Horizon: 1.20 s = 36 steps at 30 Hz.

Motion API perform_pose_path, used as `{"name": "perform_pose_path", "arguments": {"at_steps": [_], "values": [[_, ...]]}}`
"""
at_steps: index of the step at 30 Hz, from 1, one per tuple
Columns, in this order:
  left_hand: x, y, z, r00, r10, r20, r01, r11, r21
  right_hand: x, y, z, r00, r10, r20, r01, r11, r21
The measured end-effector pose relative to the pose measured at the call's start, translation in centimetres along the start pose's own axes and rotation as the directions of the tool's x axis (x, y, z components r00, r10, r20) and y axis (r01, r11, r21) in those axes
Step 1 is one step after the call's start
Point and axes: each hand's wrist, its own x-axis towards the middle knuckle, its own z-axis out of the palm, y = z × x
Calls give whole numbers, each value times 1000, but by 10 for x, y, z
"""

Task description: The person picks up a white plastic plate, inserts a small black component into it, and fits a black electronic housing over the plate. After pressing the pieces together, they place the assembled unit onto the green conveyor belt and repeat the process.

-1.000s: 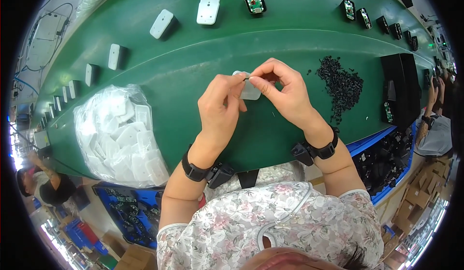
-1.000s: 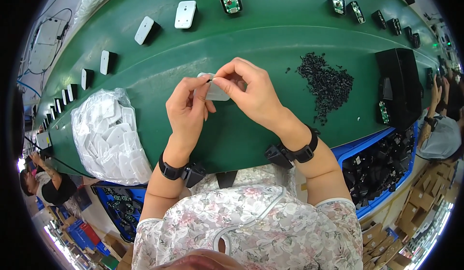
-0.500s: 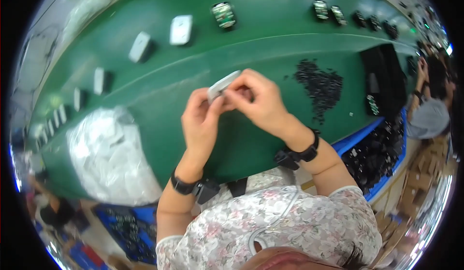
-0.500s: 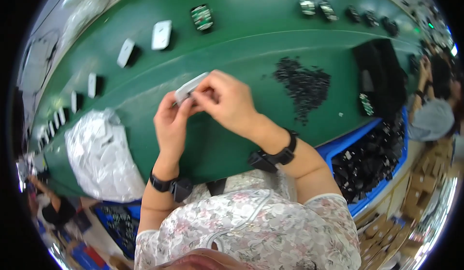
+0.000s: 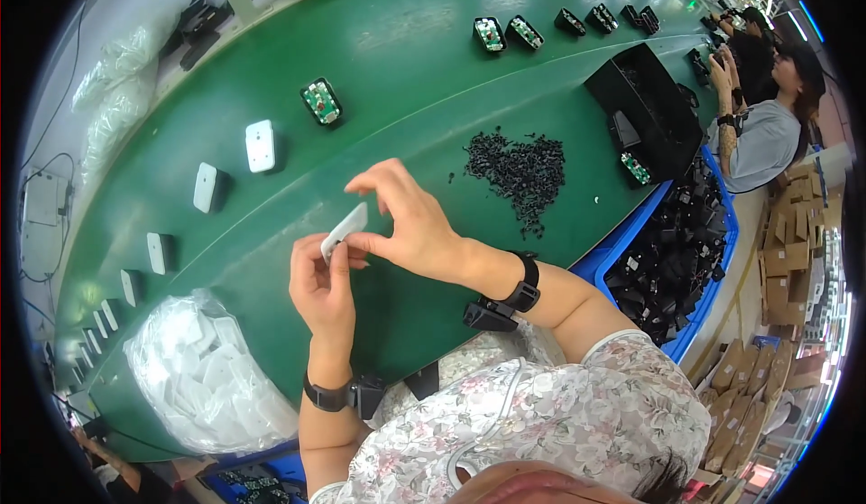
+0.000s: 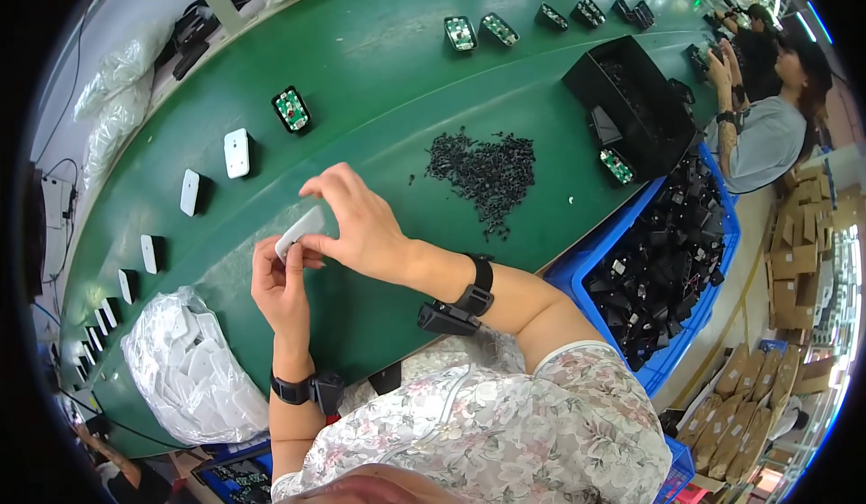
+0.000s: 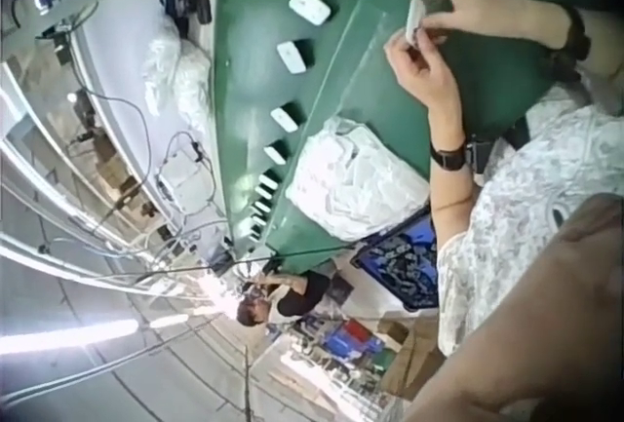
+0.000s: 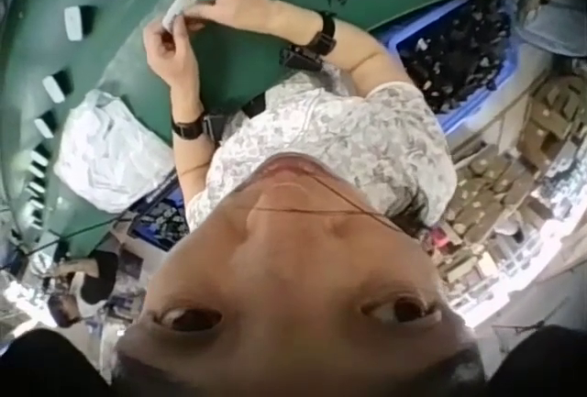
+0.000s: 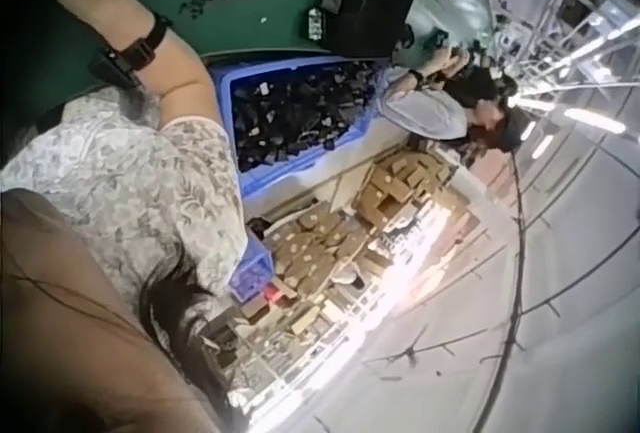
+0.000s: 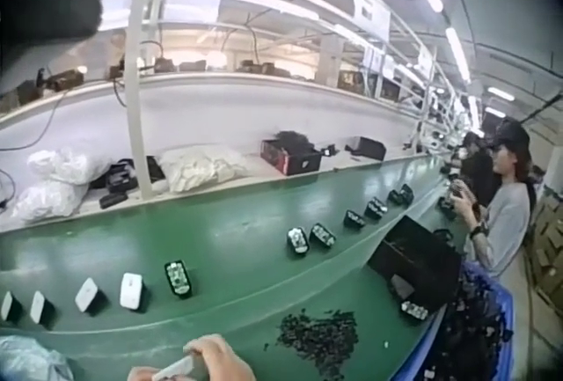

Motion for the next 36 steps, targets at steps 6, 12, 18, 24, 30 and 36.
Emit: {"name": "perform_pose_path", "arguments": {"at_steps": [6, 12, 18, 24, 30, 36], "values": [[-1, 8, 0, 978, -176, 109, 193, 964, -180, 18, 10, -30, 742, 198, 641, -371, 917, 147], [0, 14, -5, 955, -265, 131, 290, 924, -248, 17, 7, -23, 812, 120, 571, -256, 953, 164], [14, 0, -8, 946, -324, -17, 297, 884, -361, 16, 15, -10, 647, 469, 601, -646, 757, 104], [26, -45, -39, 947, -200, -252, 249, 951, 184, 70, 31, 25, 970, 119, 214, -66, 968, -241], [25, -26, -23, 953, 287, -94, -89, 563, 821, 154, 69, 77, 996, 44, 72, 16, 740, -672], [12, -16, -15, 992, 122, 18, -79, 515, 854, 162, 79, 53, 909, 267, 319, -133, 913, -385]]}}
